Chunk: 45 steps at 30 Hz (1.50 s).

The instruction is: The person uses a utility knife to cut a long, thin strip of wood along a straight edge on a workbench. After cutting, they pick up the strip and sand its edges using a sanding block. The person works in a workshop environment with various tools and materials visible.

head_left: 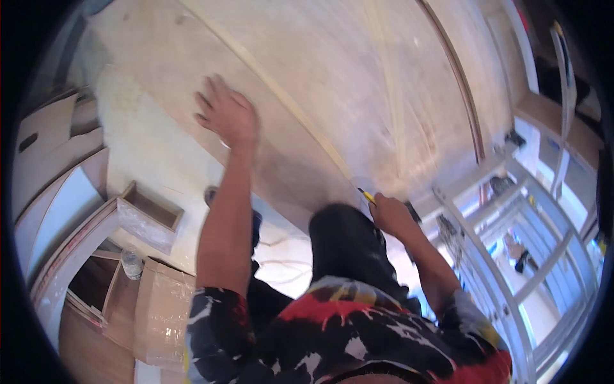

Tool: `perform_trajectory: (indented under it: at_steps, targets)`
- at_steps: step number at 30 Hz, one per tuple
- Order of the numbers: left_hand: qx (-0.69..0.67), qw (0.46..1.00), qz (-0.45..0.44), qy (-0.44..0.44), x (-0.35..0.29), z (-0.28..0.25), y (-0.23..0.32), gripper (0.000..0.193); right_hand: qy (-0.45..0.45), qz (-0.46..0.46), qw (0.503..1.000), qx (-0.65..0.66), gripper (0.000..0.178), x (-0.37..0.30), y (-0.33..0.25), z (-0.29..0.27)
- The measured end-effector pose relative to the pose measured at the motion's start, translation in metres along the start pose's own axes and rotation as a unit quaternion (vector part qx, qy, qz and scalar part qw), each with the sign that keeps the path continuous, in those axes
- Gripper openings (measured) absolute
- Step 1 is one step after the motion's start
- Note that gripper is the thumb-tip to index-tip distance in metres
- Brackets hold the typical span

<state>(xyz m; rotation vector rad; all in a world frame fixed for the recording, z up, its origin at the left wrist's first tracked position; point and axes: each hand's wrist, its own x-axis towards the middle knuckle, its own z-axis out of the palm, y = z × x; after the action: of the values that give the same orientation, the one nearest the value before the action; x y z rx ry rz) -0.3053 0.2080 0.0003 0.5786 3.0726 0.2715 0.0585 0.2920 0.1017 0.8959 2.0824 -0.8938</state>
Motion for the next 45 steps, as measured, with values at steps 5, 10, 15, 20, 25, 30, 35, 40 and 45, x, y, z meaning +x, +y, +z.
perform_trajectory:
  at_steps: [5, 10, 15, 20, 25, 30, 35, 40, 45]
  targets:
    - [0.006, 1.0, -0.019, -0.021, -0.002, 0.001, -0.001, 0.051, 0.101, -0.114, 0.983, 0.104, 0.031, 0.122, -0.126, -0.084]
    - [-0.017, 0.998, -0.028, -0.045, 0.001, -0.011, 0.006, 0.053, 0.229, -0.21, 0.937, 0.159, 0.027, 0.282, -0.272, -0.156]
    - [-0.02, 0.998, -0.021, -0.055, 0.0, -0.008, 0.005, 0.053, 0.231, -0.234, 0.942, 0.059, 0.033, 0.352, -0.35, -0.2]
    - [-0.015, 0.998, -0.024, -0.056, -0.002, -0.006, 0.001, 0.054, 0.21, -0.232, 0.95, 0.02, 0.037, 0.385, -0.372, -0.206]
    - [-0.027, 0.997, -0.022, -0.068, -0.001, -0.007, -0.001, 0.056, 0.169, -0.207, 0.964, -0.007, 0.036, 0.397, -0.382, -0.206]
    - [-0.02, 0.997, -0.022, -0.068, -0.002, -0.009, 0.0, 0.059, 0.152, -0.217, 0.962, -0.069, 0.032, 0.397, -0.394, -0.215]
    - [-0.024, 0.998, -0.024, -0.057, 0.0, -0.011, 0.004, 0.058, 0.156, -0.214, 0.961, -0.076, 0.028, 0.387, -0.383, -0.214]
    - [-0.019, 0.999, -0.021, -0.044, -0.002, -0.006, 0.002, 0.057, 0.119, -0.19, 0.972, -0.076, 0.025, 0.327, -0.306, -0.167]
    - [-0.032, 0.999, -0.025, -0.033, -0.007, -0.005, 0.0, 0.055, 0.007, -0.092, 0.995, -0.047, 0.029, 0.244, -0.231, -0.128]
